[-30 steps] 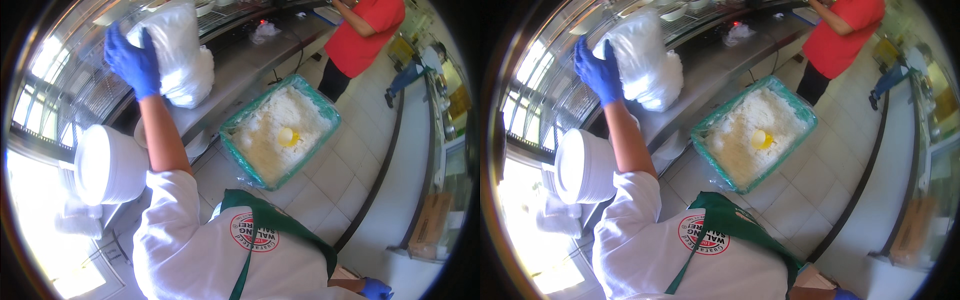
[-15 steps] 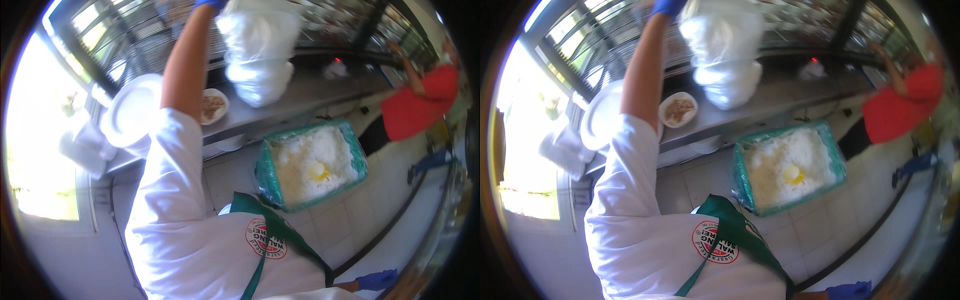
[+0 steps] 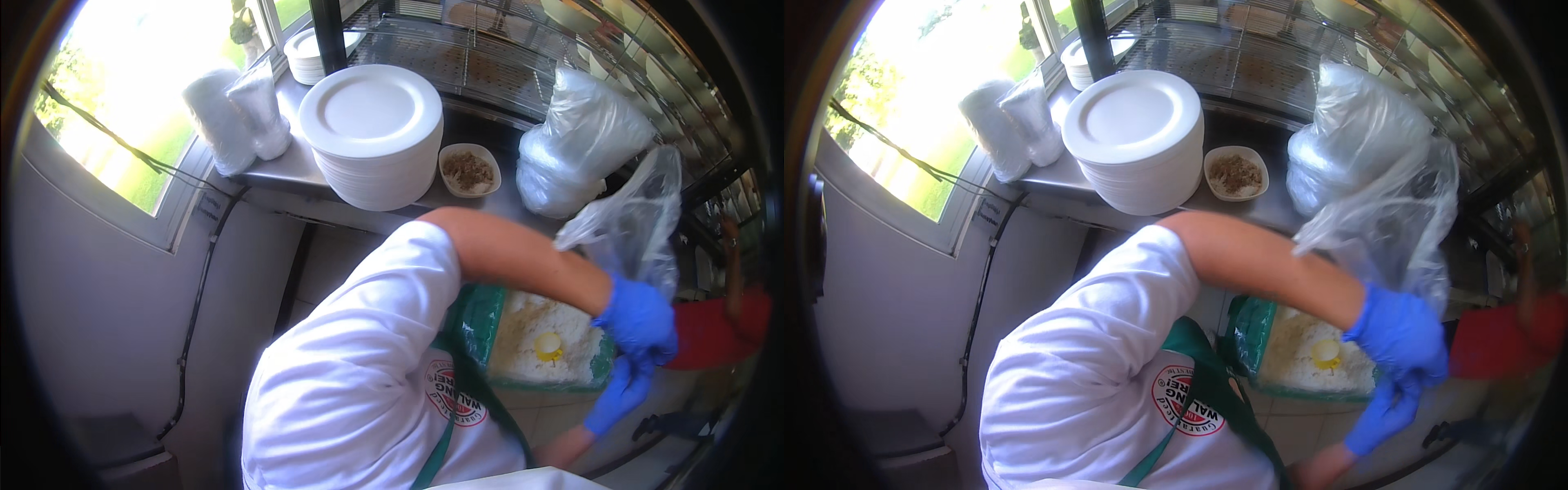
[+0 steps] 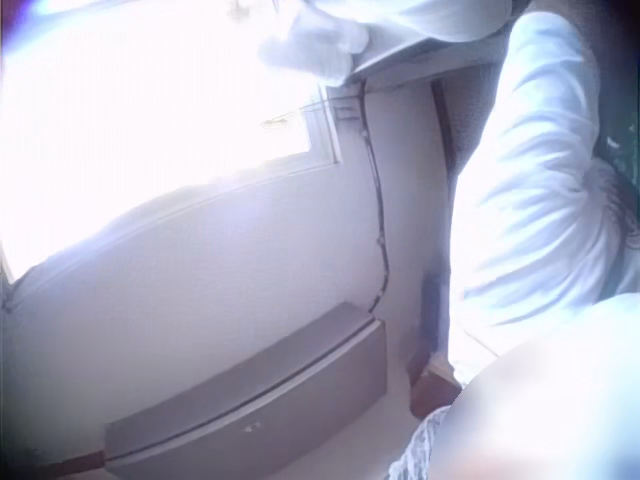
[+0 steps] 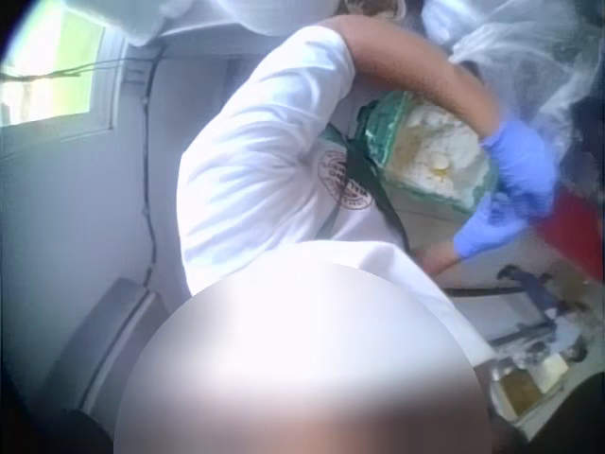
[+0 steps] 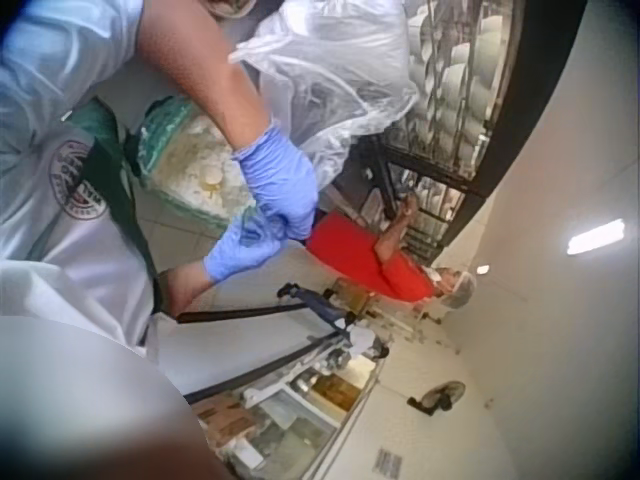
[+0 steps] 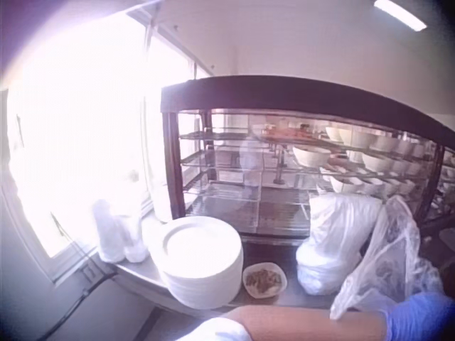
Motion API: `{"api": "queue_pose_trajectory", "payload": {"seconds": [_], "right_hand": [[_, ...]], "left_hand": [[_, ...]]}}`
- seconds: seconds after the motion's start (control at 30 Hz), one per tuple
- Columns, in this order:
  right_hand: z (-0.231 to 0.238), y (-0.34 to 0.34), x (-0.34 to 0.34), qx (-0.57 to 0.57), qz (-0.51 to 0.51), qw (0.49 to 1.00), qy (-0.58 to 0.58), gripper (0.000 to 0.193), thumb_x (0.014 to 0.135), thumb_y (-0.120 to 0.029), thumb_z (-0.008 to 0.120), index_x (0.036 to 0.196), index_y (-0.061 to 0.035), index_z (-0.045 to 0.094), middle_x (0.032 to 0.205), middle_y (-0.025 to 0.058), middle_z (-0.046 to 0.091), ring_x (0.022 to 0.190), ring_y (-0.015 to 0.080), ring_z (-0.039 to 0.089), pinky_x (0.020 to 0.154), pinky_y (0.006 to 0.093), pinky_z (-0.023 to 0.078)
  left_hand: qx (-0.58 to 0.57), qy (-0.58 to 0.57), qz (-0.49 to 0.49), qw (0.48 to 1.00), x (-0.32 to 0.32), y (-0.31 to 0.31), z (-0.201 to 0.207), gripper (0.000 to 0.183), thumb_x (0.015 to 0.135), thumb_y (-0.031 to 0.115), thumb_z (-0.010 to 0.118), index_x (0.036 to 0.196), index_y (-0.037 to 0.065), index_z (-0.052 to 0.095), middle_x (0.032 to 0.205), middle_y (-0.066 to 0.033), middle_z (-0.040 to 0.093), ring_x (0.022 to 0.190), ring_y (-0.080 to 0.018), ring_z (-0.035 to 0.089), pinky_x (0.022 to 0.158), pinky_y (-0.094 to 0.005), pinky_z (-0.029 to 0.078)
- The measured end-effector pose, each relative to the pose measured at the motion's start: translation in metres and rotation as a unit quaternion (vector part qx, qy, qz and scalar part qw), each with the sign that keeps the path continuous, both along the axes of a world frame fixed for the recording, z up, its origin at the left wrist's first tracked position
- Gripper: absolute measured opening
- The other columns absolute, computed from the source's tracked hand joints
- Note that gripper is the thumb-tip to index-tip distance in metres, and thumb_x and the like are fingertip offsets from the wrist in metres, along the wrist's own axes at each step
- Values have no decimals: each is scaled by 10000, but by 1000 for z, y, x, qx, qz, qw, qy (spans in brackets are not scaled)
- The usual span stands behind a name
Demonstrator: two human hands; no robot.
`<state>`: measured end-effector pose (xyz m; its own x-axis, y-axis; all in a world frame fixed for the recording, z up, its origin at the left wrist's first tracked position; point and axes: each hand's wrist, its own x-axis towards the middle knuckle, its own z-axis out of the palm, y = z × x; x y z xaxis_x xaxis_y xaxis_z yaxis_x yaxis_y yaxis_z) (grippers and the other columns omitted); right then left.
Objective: The person scoops a white granular substance from a green bin into a plastic bag using a yellow scoop, then places the bag on a shelf. The person then covers a large metal bowl containing cooked food with plastic wrap, smoothing it over the surface.
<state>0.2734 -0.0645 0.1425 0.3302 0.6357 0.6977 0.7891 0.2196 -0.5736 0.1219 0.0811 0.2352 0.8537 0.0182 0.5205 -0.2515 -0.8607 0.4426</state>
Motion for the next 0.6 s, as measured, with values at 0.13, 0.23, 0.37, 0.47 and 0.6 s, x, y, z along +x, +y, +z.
{"api": "queue_pose_trajectory", "payload": {"seconds": [0.13, 0.23, 0.37, 0.47, 0.6], "right_hand": [[8, 16, 55, -64, 110, 984, 122, 384, 884, -114, 635, 1242, 10, 574, 942, 32, 569, 807, 121, 510, 763, 246, 455], [11, 29, 38, -109, 170, 973, 114, 633, 832, -172, 730, 1388, -2, 477, 1012, 21, 548, 838, 103, 490, 770, 245, 453], [-4, 49, -10, -267, 257, 924, 94, 546, 786, -161, 795, 1263, -25, 567, 1124, 55, 608, 1035, 166, 568, 933, 322, 460], [9, 49, 5, -279, 264, 910, 158, 198, 926, -224, 695, 1020, -67, 620, 808, -20, 583, 741, 71, 562, 642, 226, 456], [2, 47, 61, -122, 254, 887, 365, 159, 967, -247, 653, 998, -99, 603, 762, -31, 573, 679, 58, 543, 572, 217, 420]], "left_hand": [[-88, -146, 105, 980, -28, 2, -64, 190, 831, 245, 706, 924, 101, 627, 811, -124, 663, 832, -340, 672, 739, -454, 516], [-200, -78, 113, 970, -33, 12, -94, 210, 814, 206, 727, 943, 94, 605, 792, -121, 636, 770, -305, 652, 723, -427, 505], [-309, -42, 57, 948, -44, -7, -91, 243, 805, 187, 734, 975, 88, 590, 785, -100, 614, 715, -253, 611, 694, -382, 493], [-291, -89, 138, 942, -57, -16, -84, 283, 794, 204, 744, 1005, 96, 590, 799, -121, 642, 735, -294, 633, 685, -405, 502], [-115, 52, 323, 938, -66, -7, -110, 283, 777, 191, 749, 1009, 81, 630, 844, -169, 671, 749, -352, 655, 712, -429, 517]]}}
